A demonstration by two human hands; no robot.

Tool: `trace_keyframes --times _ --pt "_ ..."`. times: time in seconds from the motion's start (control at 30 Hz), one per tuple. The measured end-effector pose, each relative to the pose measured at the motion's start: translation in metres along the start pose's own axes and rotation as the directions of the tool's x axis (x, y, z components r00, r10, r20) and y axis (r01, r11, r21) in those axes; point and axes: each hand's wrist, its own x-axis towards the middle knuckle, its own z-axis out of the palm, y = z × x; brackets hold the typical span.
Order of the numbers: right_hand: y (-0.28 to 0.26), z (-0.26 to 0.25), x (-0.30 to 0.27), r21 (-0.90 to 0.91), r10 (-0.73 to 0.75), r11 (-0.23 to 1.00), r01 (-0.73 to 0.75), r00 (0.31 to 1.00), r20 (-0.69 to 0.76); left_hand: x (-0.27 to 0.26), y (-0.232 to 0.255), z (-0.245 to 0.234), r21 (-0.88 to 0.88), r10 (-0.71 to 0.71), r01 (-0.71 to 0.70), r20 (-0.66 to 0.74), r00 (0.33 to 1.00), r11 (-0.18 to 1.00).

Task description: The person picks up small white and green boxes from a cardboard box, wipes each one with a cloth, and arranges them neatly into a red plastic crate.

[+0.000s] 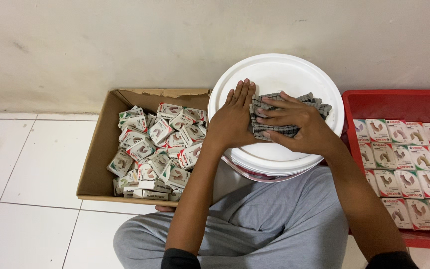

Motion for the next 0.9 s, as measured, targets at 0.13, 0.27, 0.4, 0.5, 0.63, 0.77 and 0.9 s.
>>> trace_keyframes --times 0.13,0.27,0.4,0.5,0.63,0.77,0.9 --pt "-0.005 -0.009 0.008 -0.099 0.053 0.994 -0.046 0.996 0.068 -0.007 0.012 -0.021 -0.054 -0.007 0.007 0.005 1.000 0.999" --pt "0.030 -0.021 0.009 -0.307 0.218 0.935 -0.179 0.971 0.096 -0.009 0.012 -0.021 -0.082 -0.022 0.023 0.013 1.000 0.996" --pt "0.041 -0.028 0.002 -0.507 0.191 0.830 -0.233 0.972 -0.135 -0.010 0.014 -0.026 -0.082 -0.016 0.016 -0.006 1.000 0.997" --pt "0.016 -0.025 -0.002 -0.390 0.117 0.907 -0.158 0.985 -0.127 -0.010 0.014 -0.026 -0.086 -0.026 0.022 -0.038 0.999 0.996" --pt "-0.013 -0.019 -0.006 -0.393 0.278 0.897 -0.200 0.948 0.152 -0.008 0.009 -0.015 -0.017 -0.019 0.018 -0.073 0.997 1.000" --pt "-0.011 -0.018 0.000 -0.393 0.334 0.886 -0.245 0.926 0.177 -0.010 0.005 -0.014 0.042 -0.016 0.018 -0.055 0.998 0.999" --pt "-0.010 -0.016 -0.002 -0.438 0.437 0.843 -0.313 0.872 0.220 -0.015 0.009 -0.013 0.033 -0.002 0.002 -0.019 1.000 0.999"
